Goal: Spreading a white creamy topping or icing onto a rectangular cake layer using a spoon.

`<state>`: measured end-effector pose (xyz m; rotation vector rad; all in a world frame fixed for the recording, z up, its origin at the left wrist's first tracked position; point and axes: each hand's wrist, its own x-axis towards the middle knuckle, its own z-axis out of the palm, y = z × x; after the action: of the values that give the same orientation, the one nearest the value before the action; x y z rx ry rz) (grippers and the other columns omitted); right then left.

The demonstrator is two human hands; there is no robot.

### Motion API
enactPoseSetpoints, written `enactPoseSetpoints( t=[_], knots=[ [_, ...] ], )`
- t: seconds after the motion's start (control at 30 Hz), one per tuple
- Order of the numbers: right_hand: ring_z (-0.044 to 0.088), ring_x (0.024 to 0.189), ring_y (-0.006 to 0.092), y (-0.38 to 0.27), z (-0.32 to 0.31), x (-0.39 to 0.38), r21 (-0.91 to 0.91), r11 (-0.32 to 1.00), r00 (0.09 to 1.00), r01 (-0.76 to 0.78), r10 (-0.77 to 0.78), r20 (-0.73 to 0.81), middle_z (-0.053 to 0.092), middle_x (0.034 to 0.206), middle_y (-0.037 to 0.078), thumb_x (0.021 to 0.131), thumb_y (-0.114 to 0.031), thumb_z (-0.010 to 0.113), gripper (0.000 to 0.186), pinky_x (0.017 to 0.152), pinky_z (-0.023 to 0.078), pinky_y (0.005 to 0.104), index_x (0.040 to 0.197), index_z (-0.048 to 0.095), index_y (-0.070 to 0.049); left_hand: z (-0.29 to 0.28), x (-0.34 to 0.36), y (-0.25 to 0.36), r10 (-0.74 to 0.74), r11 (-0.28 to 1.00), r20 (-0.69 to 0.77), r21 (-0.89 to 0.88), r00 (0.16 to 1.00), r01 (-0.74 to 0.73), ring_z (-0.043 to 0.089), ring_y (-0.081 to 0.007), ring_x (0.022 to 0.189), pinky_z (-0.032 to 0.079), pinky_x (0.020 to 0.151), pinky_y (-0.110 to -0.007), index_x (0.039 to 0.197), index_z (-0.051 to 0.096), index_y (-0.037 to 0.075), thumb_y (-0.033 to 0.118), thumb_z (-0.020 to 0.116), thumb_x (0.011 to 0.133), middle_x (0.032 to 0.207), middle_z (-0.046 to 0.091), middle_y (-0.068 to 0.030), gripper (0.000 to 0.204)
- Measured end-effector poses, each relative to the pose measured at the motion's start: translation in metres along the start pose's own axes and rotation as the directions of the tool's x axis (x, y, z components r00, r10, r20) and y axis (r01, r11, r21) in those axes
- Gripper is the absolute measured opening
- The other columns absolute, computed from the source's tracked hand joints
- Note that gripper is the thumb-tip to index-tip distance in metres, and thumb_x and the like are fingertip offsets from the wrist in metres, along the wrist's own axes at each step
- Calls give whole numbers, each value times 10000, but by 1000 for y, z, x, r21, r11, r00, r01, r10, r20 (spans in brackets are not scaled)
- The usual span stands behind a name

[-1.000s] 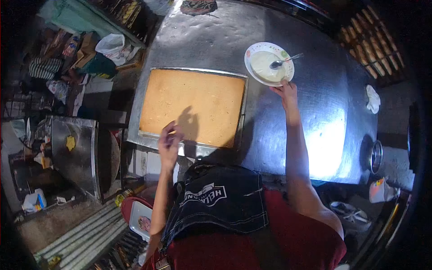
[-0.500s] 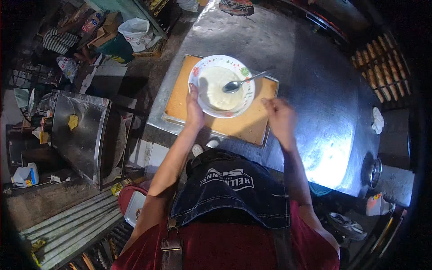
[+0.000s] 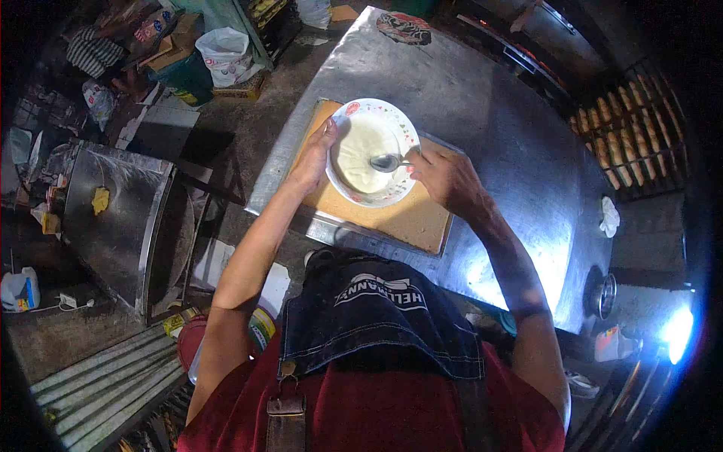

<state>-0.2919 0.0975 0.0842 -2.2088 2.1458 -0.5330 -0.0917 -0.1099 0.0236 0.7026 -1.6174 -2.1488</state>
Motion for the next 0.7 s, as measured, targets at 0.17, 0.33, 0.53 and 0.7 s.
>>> enactPoseSetpoints(
  t=[0.17,0.33,0.53,0.7],
  knots=[
    [657,818,197,5,-46,12,-262,950,983,167,-139,122,657,950,52,887,-220,629,265,662,559,333,1132,680,-134,-6,21,3,4,993,48,119,999,-10,377,-315,1441,276,1211,-395,1536,252,-94,656,360,1011,1539,387,-255,922],
    [603,768,158,18,-94,24,-399,849,936,348,-288,202,611,904,7,902,-217,608,280,617,534,306,1167,682,-164,9,18,47,25,981,-5,191,1000,-24,532,-225,1303,436,1105,-357,1483,382,-64,567,351,1056,1420,528,-209,762],
    [601,757,124,48,-126,65,-473,715,831,515,-551,74,624,927,-15,845,-200,679,371,630,542,273,1214,675,-168,9,30,80,17,867,87,495,996,-58,543,-222,1301,425,1114,-338,1480,430,-34,550,334,1066,1383,578,-177,722],
    [617,757,126,66,-126,97,-548,608,754,574,-654,64,634,925,-14,836,-191,684,409,625,547,276,1243,675,-156,17,33,98,-59,833,262,544,963,-97,584,-233,1273,467,1092,-345,1490,444,60,533,341,1061,1377,593,-154,648]
  ],
)
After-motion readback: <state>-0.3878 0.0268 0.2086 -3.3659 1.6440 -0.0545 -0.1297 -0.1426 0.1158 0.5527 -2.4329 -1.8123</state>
